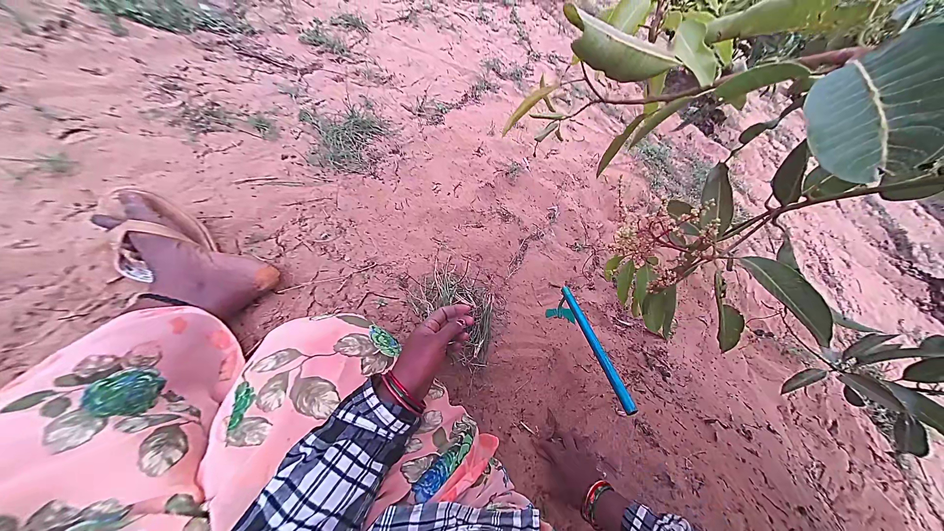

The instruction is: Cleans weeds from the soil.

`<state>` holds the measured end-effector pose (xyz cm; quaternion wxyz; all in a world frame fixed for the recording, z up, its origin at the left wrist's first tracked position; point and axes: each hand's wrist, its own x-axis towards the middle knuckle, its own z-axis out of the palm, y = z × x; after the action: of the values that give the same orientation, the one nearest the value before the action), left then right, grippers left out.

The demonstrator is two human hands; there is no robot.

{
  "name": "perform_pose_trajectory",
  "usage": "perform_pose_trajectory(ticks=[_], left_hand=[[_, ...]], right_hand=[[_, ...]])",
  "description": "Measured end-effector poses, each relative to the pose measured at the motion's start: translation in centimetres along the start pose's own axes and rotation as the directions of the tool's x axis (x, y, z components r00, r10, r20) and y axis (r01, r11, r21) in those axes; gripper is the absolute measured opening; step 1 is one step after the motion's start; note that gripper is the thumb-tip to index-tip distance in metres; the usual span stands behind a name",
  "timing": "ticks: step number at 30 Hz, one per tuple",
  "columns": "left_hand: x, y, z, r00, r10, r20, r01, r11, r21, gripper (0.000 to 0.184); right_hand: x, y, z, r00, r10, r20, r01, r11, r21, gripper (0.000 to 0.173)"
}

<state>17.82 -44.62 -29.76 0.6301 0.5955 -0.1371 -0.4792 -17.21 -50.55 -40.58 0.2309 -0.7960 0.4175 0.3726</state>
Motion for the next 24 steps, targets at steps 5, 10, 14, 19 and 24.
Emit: perform_pose_trajectory(ticks=[5,10,14,19,24], left_hand=[[-0.1,0.1,-0.1,1.000,-0.008,0.008,0.008,1.000,0.003,0.025],[0.0,0.0,0.0,1.000,-0.016,0.012,0.015,1.000,0.016,0.025],[-0.2,0.2,-0.1,1.000,-0.005,0.009,0.005,1.000,-0.008,0.025],[-0.3,0.2,-0.2,1.000,-0.013,0.019,0.013,1.000,0.005,0.025],[-0.1,0.1,0.0,1.000,-0.027,0.015,0.027,1.000,0.014,0.024]], right_hand=[[0.0,4.9,-1.1,0.995,-0.035,-0.096,0.046,0.993,0.111,0.033],[-0.5,3.8,-4.7,0.998,-0.043,-0.045,0.053,0.965,0.257,0.040],[-0.9,0.0,-0.2,0.926,-0.362,0.110,0.352,0.931,0.100,0.046],[0.5,-0.3,2.6,0.882,-0.463,0.087,0.470,0.877,-0.098,0.031],[2.9,2.2,-4.1,0.980,-0.029,-0.199,0.088,0.952,0.294,0.032]])
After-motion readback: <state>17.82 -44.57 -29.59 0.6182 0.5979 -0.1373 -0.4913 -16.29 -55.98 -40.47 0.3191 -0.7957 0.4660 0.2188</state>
